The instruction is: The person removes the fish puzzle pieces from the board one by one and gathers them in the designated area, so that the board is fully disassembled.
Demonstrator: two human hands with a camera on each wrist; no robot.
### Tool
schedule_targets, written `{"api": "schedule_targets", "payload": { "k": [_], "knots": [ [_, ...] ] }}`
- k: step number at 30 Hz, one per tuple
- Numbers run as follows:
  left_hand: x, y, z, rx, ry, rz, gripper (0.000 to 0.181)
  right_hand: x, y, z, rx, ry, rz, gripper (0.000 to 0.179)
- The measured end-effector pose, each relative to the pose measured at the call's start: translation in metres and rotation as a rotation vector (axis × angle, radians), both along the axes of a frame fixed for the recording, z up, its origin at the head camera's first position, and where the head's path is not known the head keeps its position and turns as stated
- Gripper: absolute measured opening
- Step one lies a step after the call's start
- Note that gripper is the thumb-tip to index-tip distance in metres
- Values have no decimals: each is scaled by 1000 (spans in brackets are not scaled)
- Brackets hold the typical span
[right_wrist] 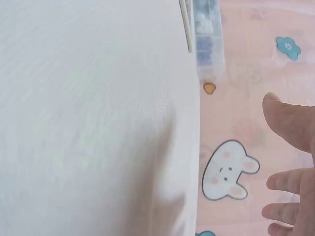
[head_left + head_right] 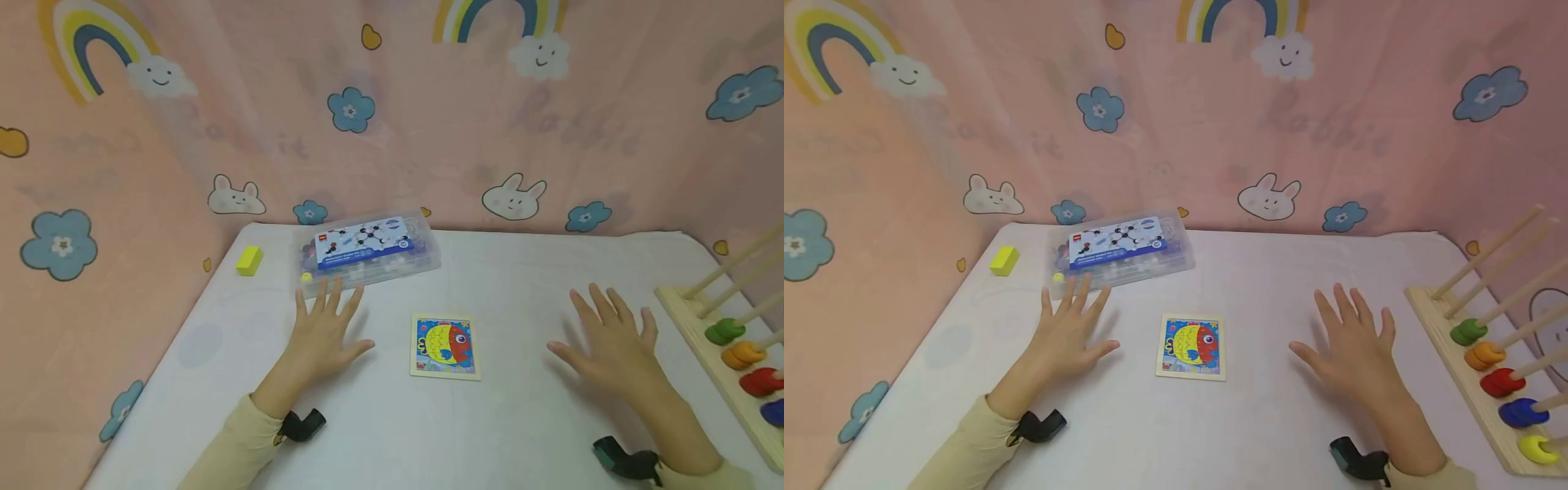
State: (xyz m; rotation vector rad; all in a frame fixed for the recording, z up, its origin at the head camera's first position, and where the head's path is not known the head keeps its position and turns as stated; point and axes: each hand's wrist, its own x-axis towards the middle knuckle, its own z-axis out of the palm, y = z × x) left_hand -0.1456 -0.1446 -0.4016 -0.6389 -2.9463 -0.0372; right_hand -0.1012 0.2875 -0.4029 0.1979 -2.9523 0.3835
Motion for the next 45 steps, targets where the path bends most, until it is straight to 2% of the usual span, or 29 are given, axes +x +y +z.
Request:
{"api": "schedule_targets", "payload": {
  "k": [4,7,17,23,28,34,45],
  "knots": [
    [-4,16,0,-23,-21,-77,86,-7,-18,0,-57,67,102,80],
    [-9,29,-1,-7,-53,-131,82,-13,-35,0,-104,76,156,73],
    [-22,64,-17,115,-236,-242,72,-33,-90,-4,-224,-67,251,65],
    [-28,74,-26,218,-349,-272,69,-43,-117,-8,-368,-165,327,61],
    [-28,76,-29,328,-427,-292,65,-48,-134,-12,-387,-220,377,56],
    [-26,76,-33,405,-454,-292,65,-53,-146,-14,-376,-268,407,49],
    [-28,74,-42,463,-439,-294,66,-61,-148,-26,-387,-251,444,39]
  ]
}}
